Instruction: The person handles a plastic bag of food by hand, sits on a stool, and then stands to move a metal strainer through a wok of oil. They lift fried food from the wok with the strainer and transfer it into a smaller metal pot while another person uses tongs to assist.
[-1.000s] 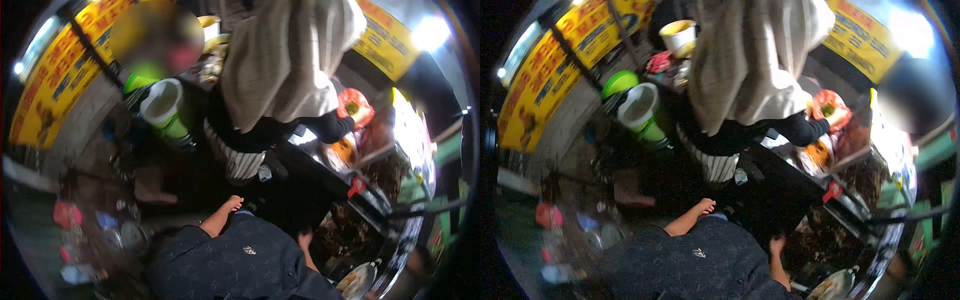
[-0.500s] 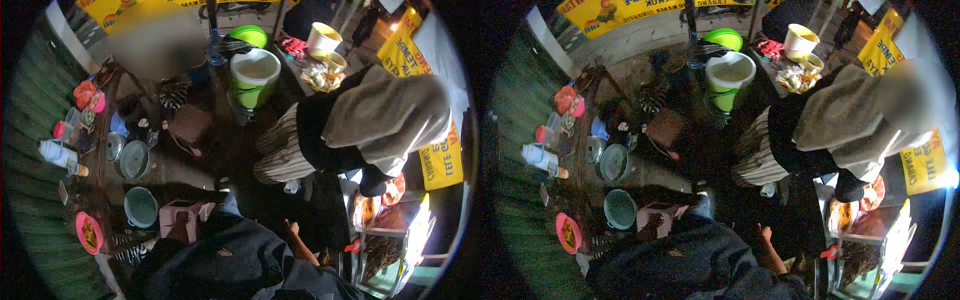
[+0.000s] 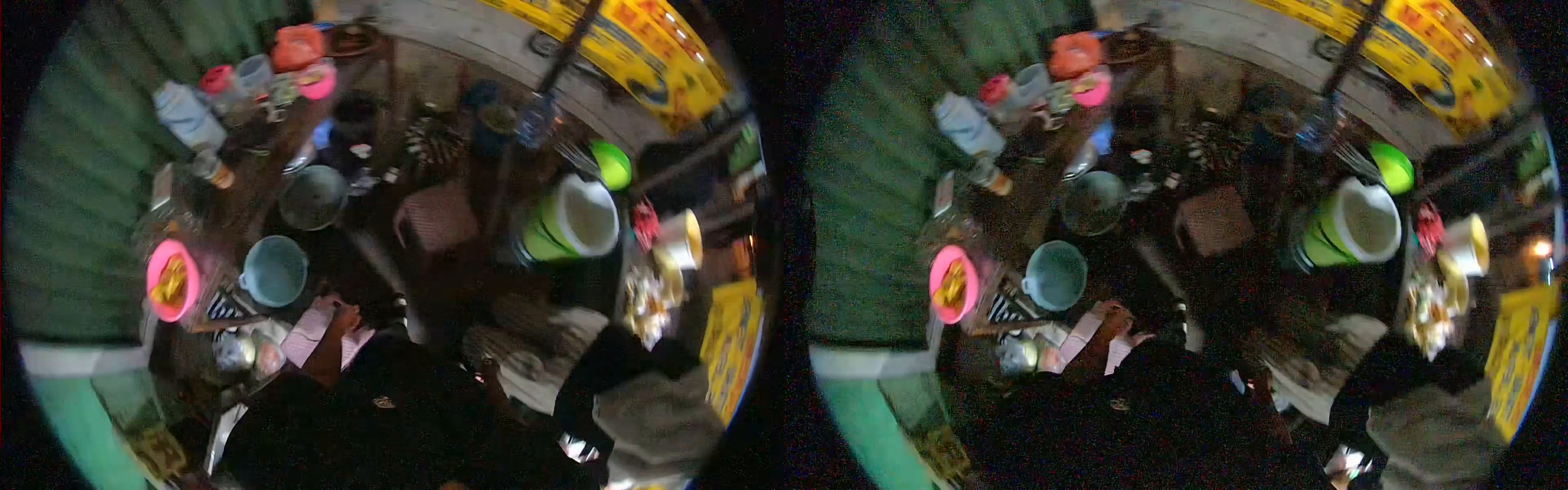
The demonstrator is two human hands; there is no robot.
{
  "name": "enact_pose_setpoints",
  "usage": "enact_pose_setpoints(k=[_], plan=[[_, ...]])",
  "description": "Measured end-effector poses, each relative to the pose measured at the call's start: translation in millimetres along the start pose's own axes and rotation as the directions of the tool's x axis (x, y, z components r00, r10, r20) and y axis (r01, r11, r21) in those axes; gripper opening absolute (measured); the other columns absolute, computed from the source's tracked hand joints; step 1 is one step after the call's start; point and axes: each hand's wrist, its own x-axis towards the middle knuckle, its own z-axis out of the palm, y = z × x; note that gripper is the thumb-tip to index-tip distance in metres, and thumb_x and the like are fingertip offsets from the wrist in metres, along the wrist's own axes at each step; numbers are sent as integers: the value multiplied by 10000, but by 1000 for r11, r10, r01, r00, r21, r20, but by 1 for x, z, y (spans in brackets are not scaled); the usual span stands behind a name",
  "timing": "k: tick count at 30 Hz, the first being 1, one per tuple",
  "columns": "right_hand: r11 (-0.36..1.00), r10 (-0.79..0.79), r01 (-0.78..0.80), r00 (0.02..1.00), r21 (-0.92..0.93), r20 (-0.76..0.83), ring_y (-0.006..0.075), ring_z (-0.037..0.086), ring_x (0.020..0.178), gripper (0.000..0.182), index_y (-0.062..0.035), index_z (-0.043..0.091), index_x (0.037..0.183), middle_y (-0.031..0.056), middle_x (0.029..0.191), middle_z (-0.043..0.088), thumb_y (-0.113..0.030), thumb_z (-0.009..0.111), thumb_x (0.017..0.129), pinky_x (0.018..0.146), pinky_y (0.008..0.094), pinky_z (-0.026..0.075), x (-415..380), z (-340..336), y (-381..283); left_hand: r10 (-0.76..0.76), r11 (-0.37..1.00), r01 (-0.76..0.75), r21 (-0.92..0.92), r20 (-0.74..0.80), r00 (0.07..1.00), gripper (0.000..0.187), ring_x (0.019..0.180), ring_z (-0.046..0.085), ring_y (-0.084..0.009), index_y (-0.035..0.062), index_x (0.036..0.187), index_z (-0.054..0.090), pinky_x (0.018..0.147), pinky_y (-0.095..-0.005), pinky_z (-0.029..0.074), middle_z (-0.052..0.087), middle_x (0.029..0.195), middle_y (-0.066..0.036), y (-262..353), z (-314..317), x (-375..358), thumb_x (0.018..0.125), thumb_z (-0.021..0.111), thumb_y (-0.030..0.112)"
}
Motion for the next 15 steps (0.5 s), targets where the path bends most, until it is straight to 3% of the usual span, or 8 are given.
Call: enact_pose_setpoints(k=[1,2,4,9,10,11,13,15], plan=[[999,-47,47,999,-3,5,162,575,590,326,-17,646,810,77,713,612,-331,561,834,499,314,449,18,-9,-34,137,921,-85,380,-111,984,382,750,559,-225,73,1123,531,617,-333,463,573,1000,-113,19,2,30,854,556,343],[996,-92,92,996,-2,9,160,571,589,330,-16,645,816,76,713,609,-333,557,837,498,314,446,34,-16,-67,46,980,-21,-197,123,991,386,758,572,-225,74,1125,531,584,-324,464,579,987,-112,32,7,57,834,594,319],[985,-169,168,986,25,18,158,562,588,337,-13,643,828,75,713,603,-336,548,844,498,315,441,58,-26,-134,63,794,118,-596,273,960,333,735,558,-205,84,1065,524,533,-308,443,559,920,-93,53,6,77,820,617,290],[955,-294,295,949,7,116,151,539,583,357,-6,637,858,72,713,587,-346,527,861,495,316,427,109,-33,-238,-25,996,-3,-92,-300,954,179,580,421,-111,129,750,494,442,-272,328,433,645,-6,114,69,42,852,545,266],[948,-309,316,939,-27,149,150,534,582,361,-5,635,864,71,713,584,-347,523,865,495,316,424,116,-32,-250,135,875,-205,-438,-185,973,177,569,452,-116,123,782,512,443,-267,343,471,649,-4,67,29,56,843,562,281],[943,-313,329,930,-56,192,148,530,582,365,-3,634,870,70,713,581,-349,519,868,494,316,421,128,-32,-257,290,608,-234,-759,-63,955,187,558,484,-122,117,813,530,443,-261,357,510,653,-2,22,-11,70,833,579,296],[925,-305,352,912,-141,274,146,520,580,373,-1,632,883,69,713,575,-353,510,875,494,317,415,153,-29,-263,158,869,-308,-387,-373,914,196,582,495,-138,111,834,531,462,-272,371,517,677,-16,2,3,17,834,577,301],[896,-302,389,888,-216,347,143,511,578,381,2,629,895,67,713,569,-357,502,882,493,317,410,176,-32,-274,33,966,-173,-190,-573,819,207,606,506,-154,104,855,533,481,-282,384,525,701,-30,-10,37,-28,835,575,306]])
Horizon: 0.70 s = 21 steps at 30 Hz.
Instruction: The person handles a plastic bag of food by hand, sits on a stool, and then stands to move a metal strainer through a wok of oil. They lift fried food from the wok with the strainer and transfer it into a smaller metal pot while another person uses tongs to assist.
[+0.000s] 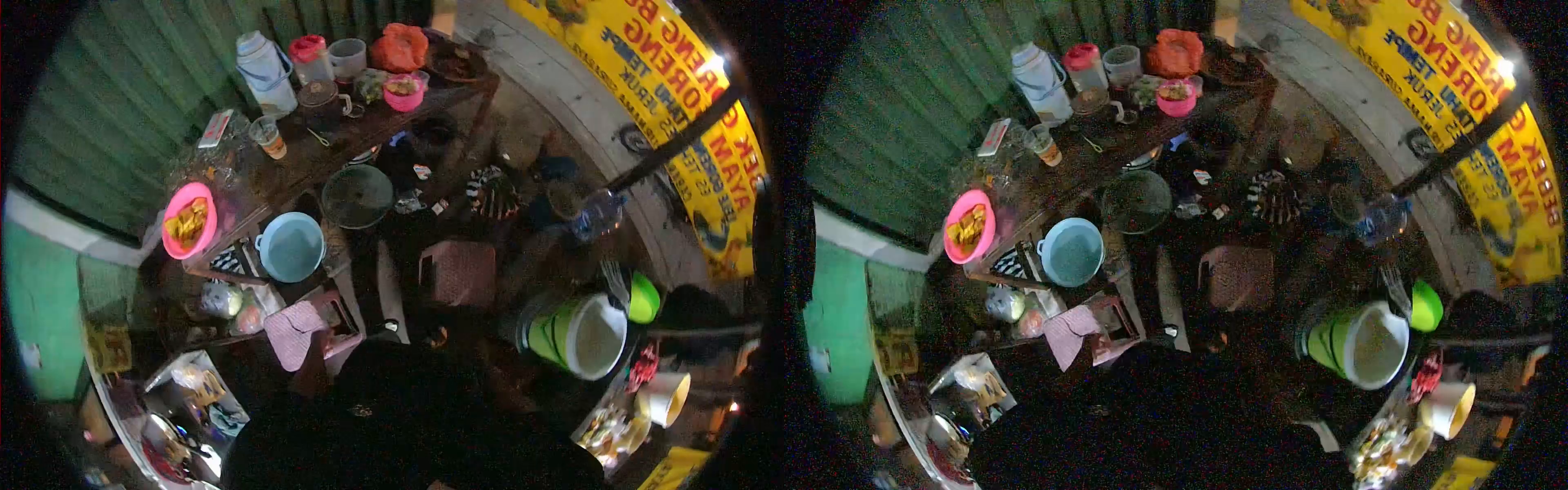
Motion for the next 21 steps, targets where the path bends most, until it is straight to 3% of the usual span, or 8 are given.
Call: enact_pose_setpoints(k=[7,10,12,14,16,18,19,21], plan=[[864,-492,484,870,140,24,134,479,572,410,12,621,937,63,713,547,-369,473,906,490,319,390,119,-64,-164,-158,984,177,29,-323,933,259,689,545,-210,81,929,539,547,-319,432,553,785,-79,-29,35,-101,838,568,323],[279,-725,187,685,942,79,130,466,570,423,16,617,956,60,713,538,-375,460,916,488,319,382,156,-96,-340,-195,980,197,-29,-337,921,286,725,562,-234,72,960,541,575,-335,453,565,821,-99,-31,46,-95,839,565,330],[241,-835,453,548,858,-55,127,457,568,432,19,615,968,59,713,532,-379,452,923,488,320,376,184,-109,-456,-210,977,204,-53,-329,920,305,749,573,-250,65,981,543,594,-346,466,573,845,-113,-24,43,-73,840,563,335],[264,-933,957,284,116,-220,121,445,601,340,18,612,1005,68,771,548,-287,484,925,531,315,378,224,-114,-566,-211,977,196,-80,-311,927,324,773,584,-266,58,1002,544,613,-356,480,581,869,-127,-1,38,-43,841,561,339],[178,-831,448,545,876,-109,153,501,703,266,2,596,1071,89,844,581,-185,521,898,611,325,409,241,-112,-656,-190,977,155,-147,-273,943,344,797,595,-282,52,1024,546,632,-367,494,589,893,-141,29,32,-12,842,560,344],[428,-854,871,477,242,-205,193,538,821,266,-28,593,1096,114,936,597,-140,536,861,682,339,434,268,-108,-728,-134,953,78,-293,-175,975,365,821,606,-298,45,1045,548,651,-378,507,597,917,-155,51,11,19,843,558,349],[457,-881,874,419,-164,-220,212,556,880,279,-44,591,1108,126,982,605,-118,543,843,718,346,446,272,-102,-755,-80,900,46,-434,-62,995,375,833,612,-306,42,1055,549,660,-383,514,601,929,-162,71,2,32,843,557,351],[289,-957,905,264,-312,-122,212,563,884,305,-48,565,1109,123,1030,593,-179,568,833,742,335,450,258,-103,-787,-7,816,33,-578,46,999,396,857,623,-322,36,1076,550,679,-393,528,609,953,-176,106,-12,52,844,555,356]])
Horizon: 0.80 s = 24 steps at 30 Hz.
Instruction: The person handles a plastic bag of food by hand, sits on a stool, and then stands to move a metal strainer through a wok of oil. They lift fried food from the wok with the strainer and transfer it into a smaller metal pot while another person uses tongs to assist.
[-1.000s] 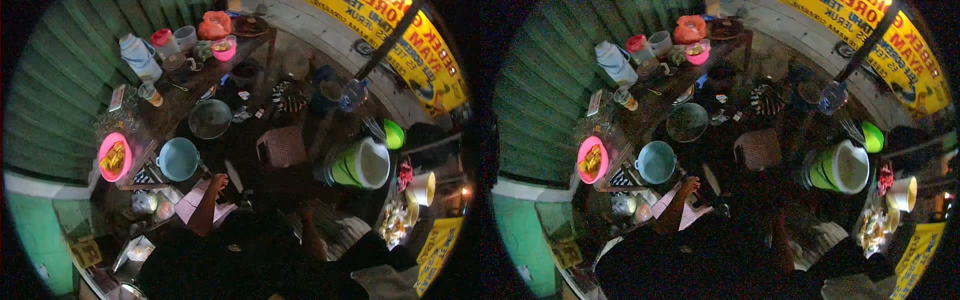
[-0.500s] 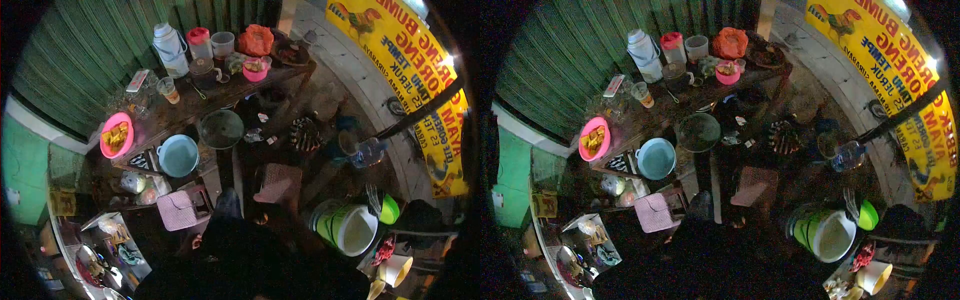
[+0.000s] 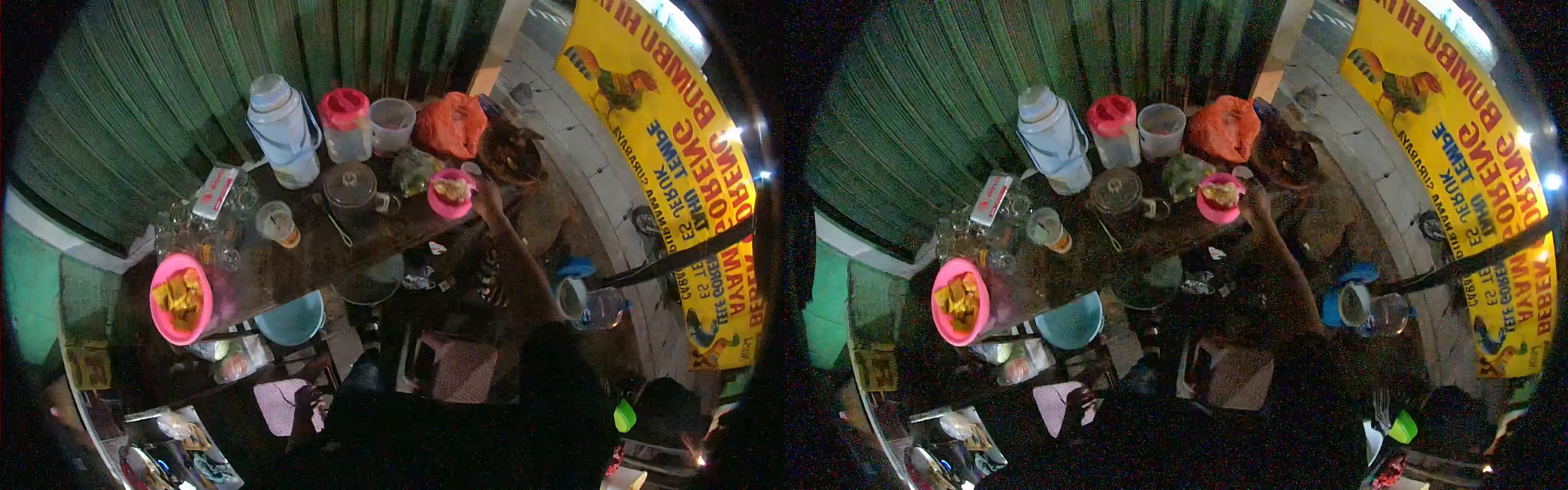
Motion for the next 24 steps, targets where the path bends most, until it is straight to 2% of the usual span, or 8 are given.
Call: enact_pose_setpoints(k=[1,3,5,7,15,18,19,24], plan=[[993,-99,100,995,-60,29,212,566,887,323,-50,552,1109,121,1055,587,-209,580,829,754,330,452,15,-2,-11,248,867,-10,499,-415,875,384,912,604,-323,12,1051,557,735,-411,521,589,1028,-188,18,89,-17,848,533,338],[978,-26,-15,980,207,195,214,569,904,401,-65,514,1173,123,1065,587,-232,605,820,791,328,443,42,12,13,225,947,-128,293,-327,918,295,720,628,-195,97,1020,572,600,-333,512,637,849,-71,32,78,-3,809,582,303],[966,8,79,942,-245,337,260,617,880,218,-73,653,978,165,940,632,-105,617,765,747,339,484,49,12,15,239,950,-137,279,-373,896,303,747,633,-210,99,1040,570,608,-336,511,639,853,-76,34,91,-3,812,570,299],[993,-93,75,972,91,215,228,624,857,167,-56,663,927,142,907,641,-103,625,772,719,327,489,49,31,79,293,919,-131,373,-417,860,301,773,632,-227,102,1044,567,610,-345,508,638,857,-81,38,119,-12,816,554,299],[991,-96,78,980,110,176,172,624,822,148,4,649,942,75,868,660,-44,576,822,707,307,497,65,16,52,34,877,152,456,-375,927,344,920,573,-215,78,1136,520,732,-342,468,580,1018,-92,3,87,23,853,552,271],[525,79,-292,952,799,296,152,610,850,167,18,645,971,82,869,659,-37,569,833,732,300,499,77,4,37,60,805,162,571,-349,935,364,973,550,-212,68,1166,503,777,-339,453,555,1080,-93,11,115,49,860,558,257],[933,-318,265,925,245,210,147,591,880,180,34,637,998,100,900,649,-16,558,844,762,294,489,91,-11,22,79,770,147,621,-322,943,371,991,542,-212,64,1176,497,792,-338,448,547,1101,-94,18,130,61,863,561,252],[876,-304,142,905,461,298,153,591,888,165,50,631,978,114,944,634,-9,576,833,771,292,483,116,-78,-122,225,515,-177,839,67,972,409,1079,504,-207,47,1226,468,867,-333,423,506,1203,-96,89,338,112,875,571,228]])
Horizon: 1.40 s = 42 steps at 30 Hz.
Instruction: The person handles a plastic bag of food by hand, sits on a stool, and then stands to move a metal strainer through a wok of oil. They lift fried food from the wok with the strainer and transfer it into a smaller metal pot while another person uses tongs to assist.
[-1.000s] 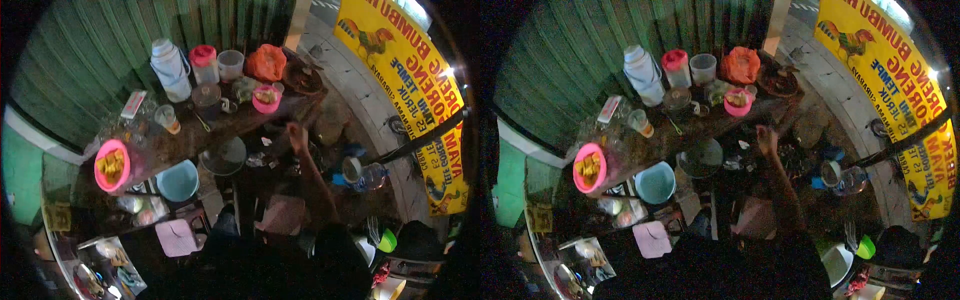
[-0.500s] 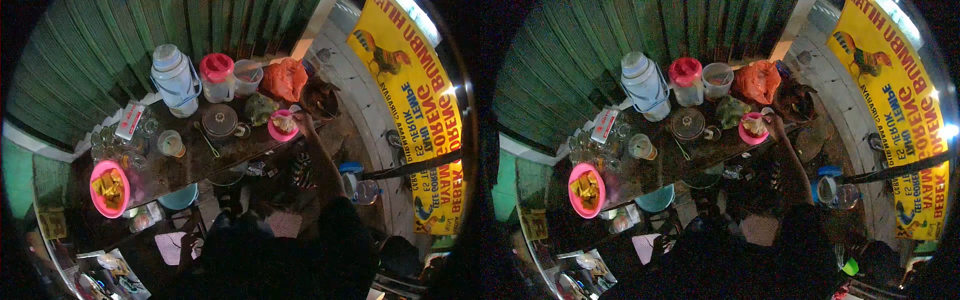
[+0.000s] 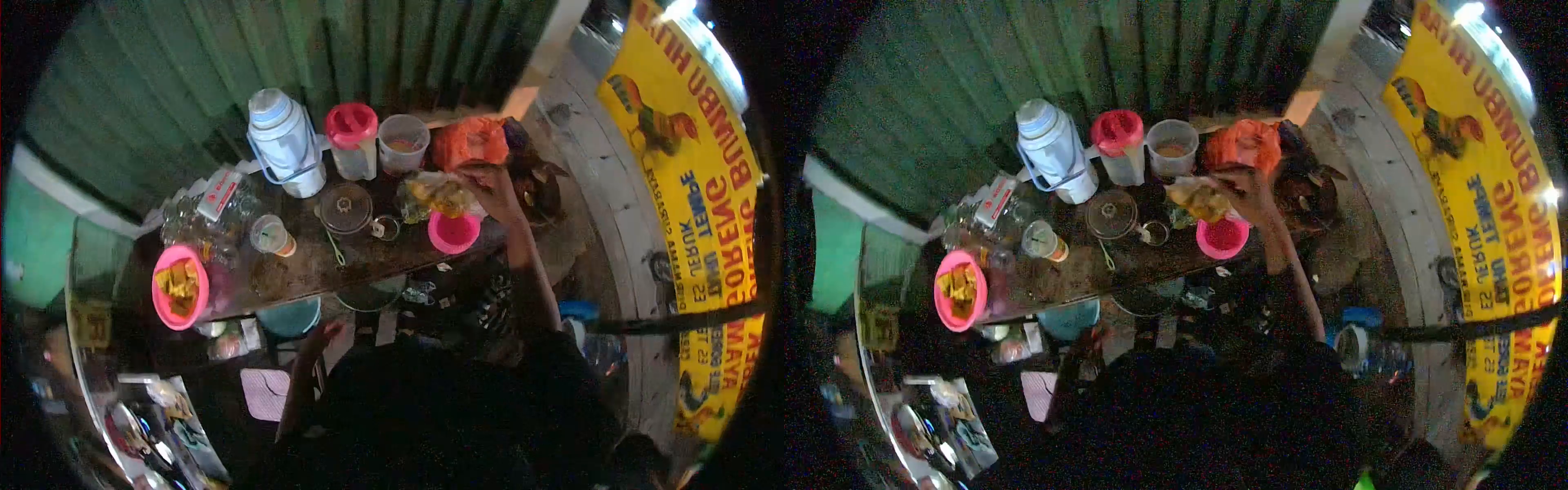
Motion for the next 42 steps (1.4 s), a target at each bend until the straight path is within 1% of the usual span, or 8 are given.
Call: enact_pose_setpoints(k=[4,6,9,13,17,23,29,42], plan=[[959,-283,282,957,19,67,149,595,867,156,58,629,954,105,944,632,-14,594,820,751,284,488,27,15,-49,566,824,-566,-30,13,824,459,1103,486,-194,29,1265,412,946,-338,387,497,1217,-93,240,90,-18,859,595,138],[938,-325,311,943,152,78,156,597,857,158,38,637,948,93,944,634,-41,603,815,759,272,477,37,31,-65,686,607,-671,-426,-146,713,497,1111,484,-191,40,1276,396,945,-337,386,504,1208,-85,296,124,-28,828,609,64],[920,-322,269,934,285,157,166,603,866,180,15,648,949,91,933,646,-93,624,807,759,280,479,44,50,-95,686,338,-701,-628,-345,640,548,1104,497,-194,49,1283,374,941,-341,401,504,1207,-80,333,136,-52,796,620,8],[832,-482,386,859,398,174,160,604,839,157,28,643,921,98,905,645,-74,622,804,743,271,474,50,80,-115,695,259,-721,-643,-394,601,535,1057,536,-189,48,1250,411,888,-327,461,546,1152,-79,322,116,-70,771,640,-15],[776,-576,388,758,497,307,161,577,886,153,70,610,966,119,957,607,33,554,829,790,266,459,56,108,-132,563,373,-779,-504,-544,621,531,1035,550,-185,39,1217,441,841,-324,480,554,1141,-75,312,106,-90,744,671,-30],[706,-626,351,716,615,310,155,600,837,135,40,639,923,103,915,639,-13,593,808,745,260,464,53,140,-172,566,359,-886,-292,-686,456,436,985,562,-165,24,1141,526,835,-305,473,581,1100,-67,292,89,-124,735,670,-48],[686,-668,357,655,634,353,167,595,848,138,29,651,919,107,916,638,-14,603,797,779,267,457,41,178,-212,463,239,-877,-418,-745,481,396,975,571,-169,2,1128,547,856,-311,467,605,1062,-65,263,68,-167,752,672,-3],[623,-725,312,574,717,380,153,572,871,141,49,640,936,91,929,620,-14,582,825,812,266,445,-11,288,-306,525,266,-938,-221,-783,333,583,1058,542,-199,-2,1198,449,933,-352,427,561,1150,-93,207,13,-274,679,704,-78]])
